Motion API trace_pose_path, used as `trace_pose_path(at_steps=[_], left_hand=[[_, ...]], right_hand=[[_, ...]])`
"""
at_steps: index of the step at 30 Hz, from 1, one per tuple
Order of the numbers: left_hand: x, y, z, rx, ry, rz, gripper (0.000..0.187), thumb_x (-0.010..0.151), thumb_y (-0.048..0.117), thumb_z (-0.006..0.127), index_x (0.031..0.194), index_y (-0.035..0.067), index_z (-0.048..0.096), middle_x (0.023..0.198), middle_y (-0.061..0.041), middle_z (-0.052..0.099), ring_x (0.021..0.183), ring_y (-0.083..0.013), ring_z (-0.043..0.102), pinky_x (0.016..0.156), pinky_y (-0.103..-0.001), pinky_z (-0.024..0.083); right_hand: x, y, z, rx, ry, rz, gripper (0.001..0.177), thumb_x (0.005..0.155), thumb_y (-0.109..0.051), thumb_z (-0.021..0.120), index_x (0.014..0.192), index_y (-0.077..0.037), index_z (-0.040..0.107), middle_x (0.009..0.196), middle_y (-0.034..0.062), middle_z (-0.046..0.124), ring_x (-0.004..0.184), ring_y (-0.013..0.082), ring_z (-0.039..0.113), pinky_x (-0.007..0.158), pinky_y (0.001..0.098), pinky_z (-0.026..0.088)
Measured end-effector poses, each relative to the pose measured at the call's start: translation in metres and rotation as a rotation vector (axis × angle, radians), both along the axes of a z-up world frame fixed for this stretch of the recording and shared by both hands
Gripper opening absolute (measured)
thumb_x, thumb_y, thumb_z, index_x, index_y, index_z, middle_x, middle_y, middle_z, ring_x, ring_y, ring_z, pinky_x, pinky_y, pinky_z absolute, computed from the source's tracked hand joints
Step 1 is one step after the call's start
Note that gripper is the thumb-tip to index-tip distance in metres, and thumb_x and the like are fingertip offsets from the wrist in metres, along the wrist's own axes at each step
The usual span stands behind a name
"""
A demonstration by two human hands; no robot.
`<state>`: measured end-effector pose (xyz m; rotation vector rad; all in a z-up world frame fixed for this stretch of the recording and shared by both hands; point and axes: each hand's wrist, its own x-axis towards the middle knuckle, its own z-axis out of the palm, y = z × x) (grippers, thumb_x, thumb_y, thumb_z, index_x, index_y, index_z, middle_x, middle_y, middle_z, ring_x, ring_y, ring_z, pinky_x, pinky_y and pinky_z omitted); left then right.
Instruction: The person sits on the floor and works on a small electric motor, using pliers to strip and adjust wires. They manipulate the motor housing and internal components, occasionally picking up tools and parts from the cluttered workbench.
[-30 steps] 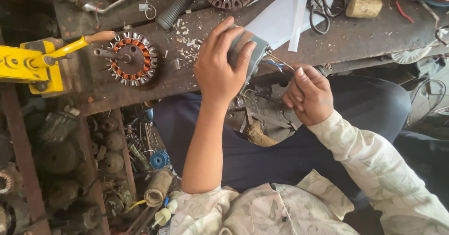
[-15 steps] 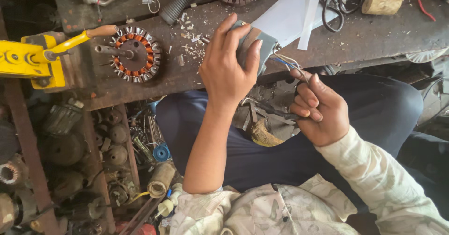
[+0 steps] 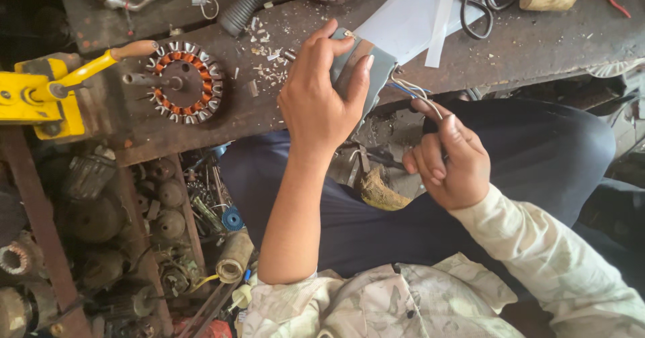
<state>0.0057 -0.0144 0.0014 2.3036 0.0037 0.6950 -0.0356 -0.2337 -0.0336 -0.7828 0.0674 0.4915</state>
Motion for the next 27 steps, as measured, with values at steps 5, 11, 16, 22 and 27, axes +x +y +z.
trace_pose_path(at_steps=[5, 11, 16, 22, 27], left_hand=[[0.007, 0.008, 0.001, -0.021, 0.019, -0.043, 0.025, 0.097, 0.027, 0.077, 0.112, 0.013, 0.063, 0.133, -0.011, 0.07, 0.119, -0.0295, 0.072, 0.092, -0.037, 0.06], [0.008, 0.01, 0.002, -0.026, 0.027, -0.055, 0.025, 0.096, 0.027, 0.078, 0.11, 0.013, 0.063, 0.133, -0.01, 0.07, 0.118, -0.029, 0.073, 0.091, -0.037, 0.061], [0.002, 0.017, 0.003, -0.077, 0.048, -0.087, 0.023, 0.095, 0.026, 0.077, 0.11, 0.013, 0.065, 0.134, -0.01, 0.071, 0.118, -0.0271, 0.074, 0.092, -0.035, 0.062], [-0.008, 0.047, -0.002, -0.189, 0.031, -0.292, 0.022, 0.096, 0.021, 0.077, 0.113, 0.011, 0.069, 0.137, -0.01, 0.07, 0.125, -0.0281, 0.072, 0.105, -0.037, 0.059], [-0.008, 0.054, -0.006, -0.265, 0.041, -0.36, 0.022, 0.098, 0.02, 0.076, 0.114, 0.008, 0.067, 0.138, -0.011, 0.07, 0.123, -0.0273, 0.071, 0.103, -0.035, 0.058]], right_hand=[[0.018, -0.005, -0.012, -0.496, -0.298, 0.091, 0.036, 0.115, -0.023, 0.042, 0.133, 0.005, 0.056, 0.061, -0.0026, 0.045, 0.05, 0.0092, 0.04, 0.068, 0.032, 0.052], [0.052, -0.027, -0.01, -1.125, -0.664, 0.346, 0.025, 0.108, -0.014, 0.047, 0.119, 0.003, 0.062, 0.065, 0.0072, 0.062, 0.055, 0.018, 0.063, 0.057, 0.0323, 0.053], [0.059, -0.036, -0.008, -1.193, -1.119, 0.301, 0.021, 0.101, -0.006, 0.057, 0.12, 0.004, 0.06, 0.076, 0.0153, 0.069, 0.066, 0.0311, 0.071, 0.061, 0.0387, 0.057], [0.028, -0.02, 0.014, -1.291, -1.417, 0.252, 0.038, 0.089, -0.009, 0.072, 0.118, 0.012, 0.06, 0.068, 0.0134, 0.061, 0.057, 0.0315, 0.062, 0.055, 0.0412, 0.05], [0.036, -0.014, 0.069, -1.587, -1.855, -0.004, 0.024, 0.083, -0.006, 0.077, 0.106, 0.004, 0.078, 0.056, 0.0006, 0.05, 0.052, 0.0203, 0.054, 0.06, 0.0352, 0.046]])
